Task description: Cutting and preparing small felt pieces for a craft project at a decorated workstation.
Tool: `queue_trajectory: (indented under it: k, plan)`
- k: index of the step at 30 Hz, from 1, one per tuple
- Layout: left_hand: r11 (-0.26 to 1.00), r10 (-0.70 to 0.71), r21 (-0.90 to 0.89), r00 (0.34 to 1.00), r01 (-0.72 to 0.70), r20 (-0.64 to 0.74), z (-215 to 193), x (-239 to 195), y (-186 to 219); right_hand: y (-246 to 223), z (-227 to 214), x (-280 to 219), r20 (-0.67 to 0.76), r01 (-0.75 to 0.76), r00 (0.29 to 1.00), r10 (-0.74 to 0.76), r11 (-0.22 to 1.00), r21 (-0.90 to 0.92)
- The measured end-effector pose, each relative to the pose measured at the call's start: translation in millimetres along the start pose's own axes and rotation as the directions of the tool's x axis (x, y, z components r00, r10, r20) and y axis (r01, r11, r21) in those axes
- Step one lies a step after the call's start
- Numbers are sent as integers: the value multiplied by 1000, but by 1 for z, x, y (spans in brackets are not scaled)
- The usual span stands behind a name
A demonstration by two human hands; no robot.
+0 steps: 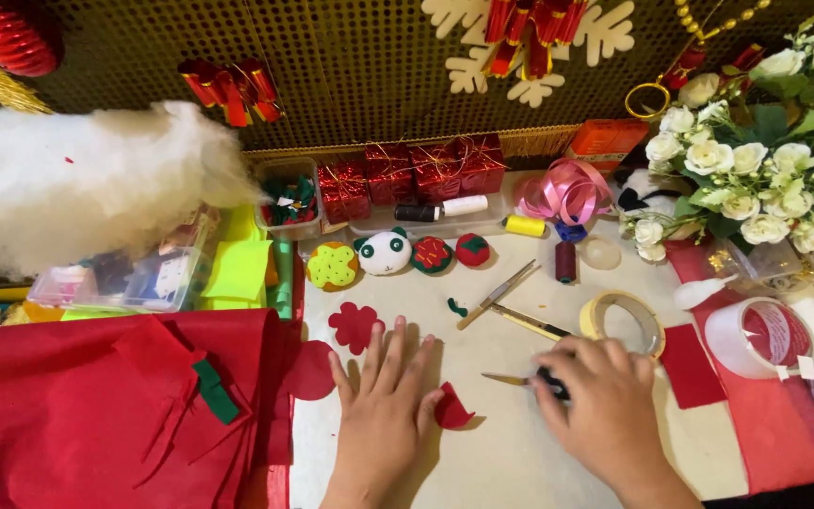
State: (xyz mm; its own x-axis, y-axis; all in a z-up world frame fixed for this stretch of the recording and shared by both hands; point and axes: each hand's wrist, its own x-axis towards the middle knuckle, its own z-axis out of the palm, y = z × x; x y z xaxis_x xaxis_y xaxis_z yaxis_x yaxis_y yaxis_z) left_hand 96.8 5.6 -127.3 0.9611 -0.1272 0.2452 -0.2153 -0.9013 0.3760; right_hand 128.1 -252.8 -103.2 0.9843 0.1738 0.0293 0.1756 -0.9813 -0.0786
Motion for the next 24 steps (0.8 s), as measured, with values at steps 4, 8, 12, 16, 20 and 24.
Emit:
queue_trajectory:
  k: [4, 8, 12, 16, 20, 24]
  plan:
    - [999, -39, 17, 999, 39, -18, -2, -2, 3, 11, 4, 23, -210, -81, 976, 57, 991, -105]
    - [987, -134, -80, 988, 140, 74, -12, 3, 7, 15, -14, 37, -55, 8, 998, -14, 993, -114]
    - [966, -185, -173, 980, 195, 71, -15, 4, 5, 3, -41, 24, 346, 169, 932, -107, 974, -153]
    - [977, -154, -148, 988, 153, 2, -7, 3, 0, 5, -19, 34, 112, 175, 978, -175, 984, 11]
    - [962, -183, -216, 982, 169, -48, -10, 2, 5, 0, 10, 86, -37, 252, 965, -258, 961, -116]
    - [976, -137, -176, 989, 126, -52, 2, 0, -9, -4, 20, 99, -29, 318, 945, -327, 933, -166]
